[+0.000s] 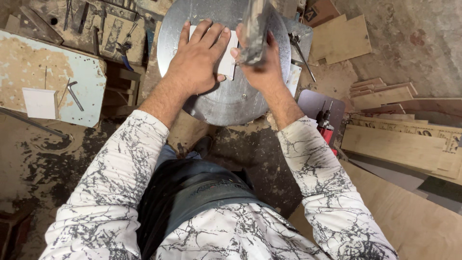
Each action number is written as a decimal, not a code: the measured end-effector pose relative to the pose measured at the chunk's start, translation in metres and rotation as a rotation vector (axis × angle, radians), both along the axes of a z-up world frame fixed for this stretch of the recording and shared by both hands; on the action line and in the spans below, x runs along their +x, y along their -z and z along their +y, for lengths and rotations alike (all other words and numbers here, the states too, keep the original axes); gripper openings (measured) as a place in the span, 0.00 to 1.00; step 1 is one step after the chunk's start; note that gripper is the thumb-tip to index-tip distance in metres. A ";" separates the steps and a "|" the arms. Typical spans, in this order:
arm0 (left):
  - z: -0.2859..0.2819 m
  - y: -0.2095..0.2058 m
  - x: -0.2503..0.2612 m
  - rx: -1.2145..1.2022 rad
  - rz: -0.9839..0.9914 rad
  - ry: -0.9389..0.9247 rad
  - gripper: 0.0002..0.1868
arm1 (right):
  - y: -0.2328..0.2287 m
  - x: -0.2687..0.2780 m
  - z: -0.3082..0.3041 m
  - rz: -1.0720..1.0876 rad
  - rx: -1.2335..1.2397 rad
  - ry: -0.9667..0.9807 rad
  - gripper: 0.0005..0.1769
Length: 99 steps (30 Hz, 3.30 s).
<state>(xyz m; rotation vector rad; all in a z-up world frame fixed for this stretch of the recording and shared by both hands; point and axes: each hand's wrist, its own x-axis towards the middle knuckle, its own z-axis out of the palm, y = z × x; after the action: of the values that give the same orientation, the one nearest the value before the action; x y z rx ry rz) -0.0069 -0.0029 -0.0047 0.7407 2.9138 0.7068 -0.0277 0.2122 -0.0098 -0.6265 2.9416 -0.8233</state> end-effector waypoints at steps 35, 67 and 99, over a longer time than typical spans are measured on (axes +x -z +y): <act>0.003 0.015 -0.016 0.022 0.066 -0.035 0.56 | 0.025 -0.017 0.002 -0.040 0.055 0.034 0.27; -0.014 -0.023 0.089 0.066 -0.125 0.060 0.54 | 0.041 0.091 0.024 0.133 0.087 0.222 0.23; -0.425 0.284 0.161 0.082 -0.613 -1.429 0.71 | 0.013 0.123 -0.032 0.229 0.076 0.264 0.26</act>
<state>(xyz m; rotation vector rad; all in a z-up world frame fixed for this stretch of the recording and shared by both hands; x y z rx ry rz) 0.1543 -0.4279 -0.2886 -1.4568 2.3623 0.8196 0.0952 0.1805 -0.0224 -0.3525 3.2977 -0.6927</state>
